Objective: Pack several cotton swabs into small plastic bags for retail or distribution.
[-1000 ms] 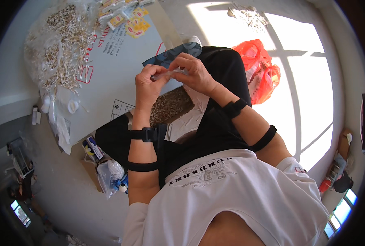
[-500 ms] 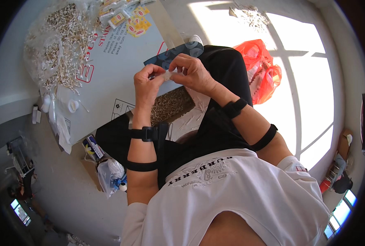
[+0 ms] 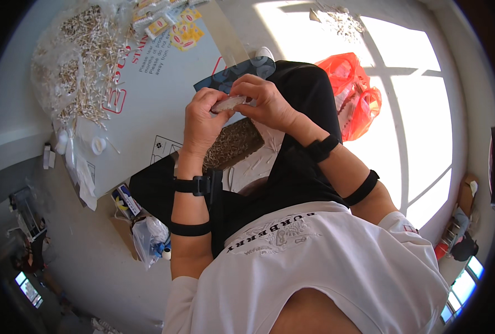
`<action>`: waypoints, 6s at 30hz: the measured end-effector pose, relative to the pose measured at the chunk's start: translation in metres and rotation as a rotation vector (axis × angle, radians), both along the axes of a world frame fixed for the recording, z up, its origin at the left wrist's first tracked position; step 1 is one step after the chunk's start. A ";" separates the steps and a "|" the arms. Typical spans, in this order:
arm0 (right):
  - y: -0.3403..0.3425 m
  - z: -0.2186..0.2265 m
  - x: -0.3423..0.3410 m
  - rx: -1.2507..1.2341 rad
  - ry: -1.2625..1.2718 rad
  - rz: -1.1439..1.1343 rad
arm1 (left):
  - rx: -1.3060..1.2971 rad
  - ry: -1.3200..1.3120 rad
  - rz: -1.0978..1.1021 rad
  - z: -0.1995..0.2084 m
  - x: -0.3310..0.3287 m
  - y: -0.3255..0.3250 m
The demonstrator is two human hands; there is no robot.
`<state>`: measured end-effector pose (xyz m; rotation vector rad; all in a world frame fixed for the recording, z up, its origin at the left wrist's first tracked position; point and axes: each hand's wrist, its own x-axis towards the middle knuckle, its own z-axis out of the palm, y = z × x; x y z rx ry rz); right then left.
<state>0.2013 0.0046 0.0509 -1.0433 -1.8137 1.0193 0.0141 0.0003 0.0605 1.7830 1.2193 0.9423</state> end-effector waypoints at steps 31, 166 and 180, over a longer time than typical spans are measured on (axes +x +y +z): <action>0.003 -0.008 -0.007 -0.414 0.295 -0.138 | -0.516 -0.379 0.156 -0.009 0.004 0.008; -0.022 -0.016 -0.008 -0.836 -0.050 -0.158 | 0.238 0.339 0.366 -0.041 -0.024 0.037; -0.005 -0.020 -0.041 -1.107 0.110 -0.215 | -0.760 -0.285 0.525 -0.035 -0.033 -0.044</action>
